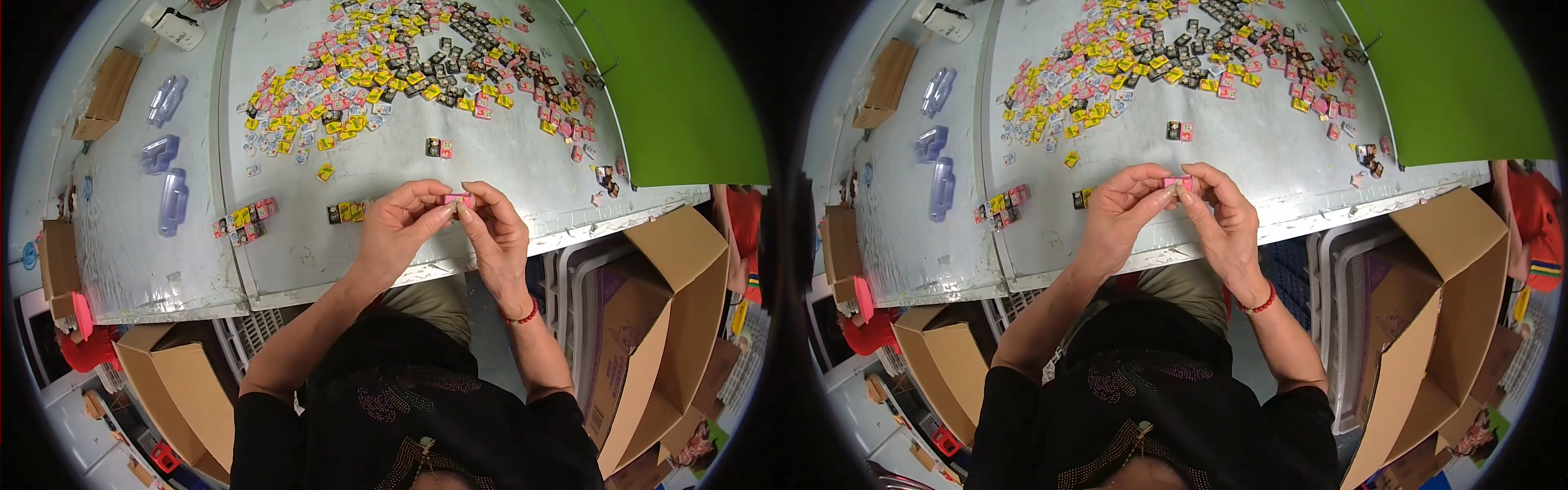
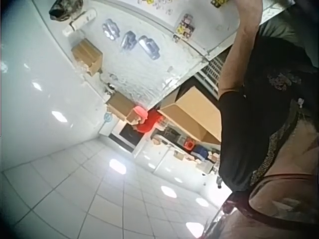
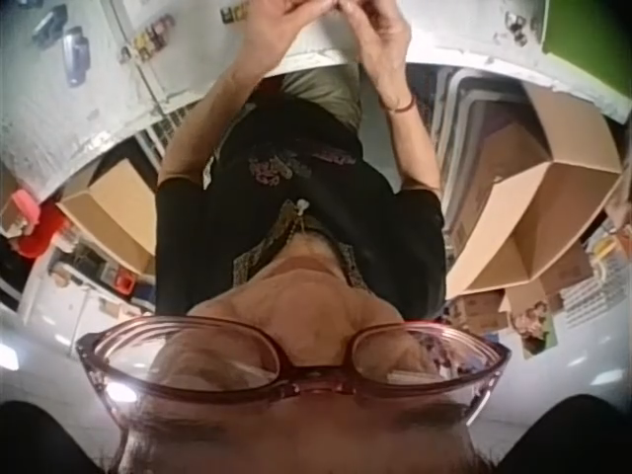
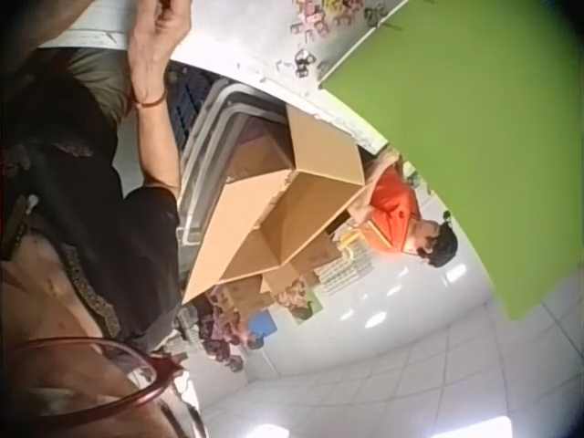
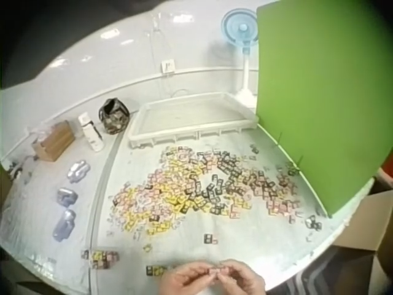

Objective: Sorting small colorful plastic toy components and arranging them into a clear plastic tray.

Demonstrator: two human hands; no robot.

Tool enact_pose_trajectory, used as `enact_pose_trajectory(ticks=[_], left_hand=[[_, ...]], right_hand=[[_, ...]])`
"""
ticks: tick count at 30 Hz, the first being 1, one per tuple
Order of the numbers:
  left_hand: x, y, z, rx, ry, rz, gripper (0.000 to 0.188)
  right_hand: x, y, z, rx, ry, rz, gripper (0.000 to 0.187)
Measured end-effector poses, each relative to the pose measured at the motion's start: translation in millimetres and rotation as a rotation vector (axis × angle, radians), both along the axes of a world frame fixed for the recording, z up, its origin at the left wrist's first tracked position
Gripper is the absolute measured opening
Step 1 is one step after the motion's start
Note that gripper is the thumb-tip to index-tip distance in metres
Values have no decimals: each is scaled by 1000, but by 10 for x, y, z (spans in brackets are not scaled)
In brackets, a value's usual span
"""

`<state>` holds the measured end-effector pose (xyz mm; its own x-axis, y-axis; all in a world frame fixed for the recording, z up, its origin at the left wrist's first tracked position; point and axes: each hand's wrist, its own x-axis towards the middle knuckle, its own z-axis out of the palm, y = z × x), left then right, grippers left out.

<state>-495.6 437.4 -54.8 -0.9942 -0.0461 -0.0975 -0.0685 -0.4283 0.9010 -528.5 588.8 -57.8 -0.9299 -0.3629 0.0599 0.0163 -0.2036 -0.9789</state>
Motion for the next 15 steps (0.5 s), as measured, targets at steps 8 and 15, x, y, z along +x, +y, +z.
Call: enact_pose_trajectory(ticks=[8, 15], left_hand=[[-1, 220, -209, -41, -16, 142, 15], [-58, 363, -392, -78, -64, 161, 19]], right_hand=[[102, -74, -178, -28, -107, -208, 29], [6, 58, -281, 169, -101, -210, 30]])
